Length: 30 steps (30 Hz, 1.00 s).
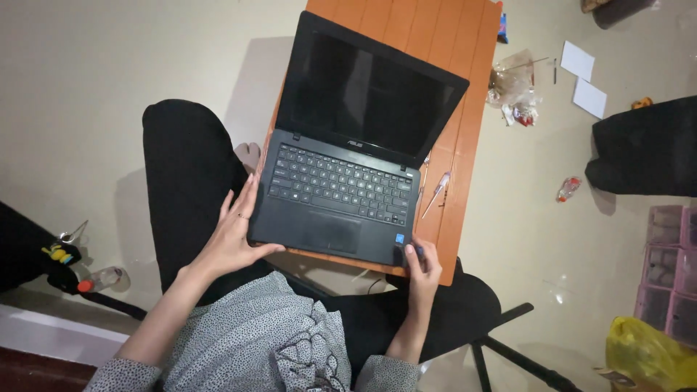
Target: Disassembling a laptop case and inspecting internal components using a small tool.
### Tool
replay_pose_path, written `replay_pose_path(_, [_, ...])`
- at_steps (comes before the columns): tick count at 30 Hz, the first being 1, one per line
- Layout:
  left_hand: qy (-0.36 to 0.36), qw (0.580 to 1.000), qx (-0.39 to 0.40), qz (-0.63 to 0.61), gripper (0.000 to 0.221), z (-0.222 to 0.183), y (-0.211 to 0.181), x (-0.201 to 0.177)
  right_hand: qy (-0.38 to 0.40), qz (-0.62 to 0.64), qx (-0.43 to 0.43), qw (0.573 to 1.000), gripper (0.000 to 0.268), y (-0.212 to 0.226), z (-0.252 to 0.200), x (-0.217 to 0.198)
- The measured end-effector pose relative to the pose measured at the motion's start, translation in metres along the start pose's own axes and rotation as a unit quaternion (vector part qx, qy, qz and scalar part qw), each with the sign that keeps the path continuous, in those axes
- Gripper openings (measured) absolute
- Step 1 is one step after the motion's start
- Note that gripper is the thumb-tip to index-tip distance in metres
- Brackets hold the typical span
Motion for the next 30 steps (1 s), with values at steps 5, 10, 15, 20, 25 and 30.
replay_pose_path(5, [-0.089,0.995,0.046,-0.016,0.116,-0.001,-0.003,-0.007,-0.023,0.044,0.029,0.998,0.035,-0.016,0.001,-0.011])
replay_pose_path(10, [-0.174,0.98,0.094,0.02,0.06,0.006,-0.011,-0.017,-0.026,0.188,0.043,0.981,0.054,-0.011,0.003,-0.005])
replay_pose_path(15, [-0.282,0.935,0.208,0.053,0.044,0.014,-0.042,-0.041,-0.01,0.227,0.095,0.969,0.054,-0.038,0.01,-0.014])
replay_pose_path(20, [-0.286,0.926,0.243,0.026,0.041,0.036,-0.058,-0.064,-0.005,0.129,0.034,0.991,0.056,-0.106,0.013,-0.034])
replay_pose_path(25, [-0.286,0.925,0.251,0.005,0.033,0.062,-0.084,-0.093,0.066,0.119,-0.027,0.99,0.04,-0.019,0.002,0.005])
replay_pose_path(30, [-0.279,0.944,0.153,-0.091,0.027,0.106,-0.084,-0.108,0.094,0.055,0.015,0.994,0.046,-0.007,0.0,0.016])
Point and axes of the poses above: each hand's wrist, its own z-axis towards the middle knuckle, its own x-axis out of the palm, y = z × x, the point moved 7 cm from there along z, towards the middle knuckle, and after that the axes turned 9 degrees about z, right-handed, at the moved point
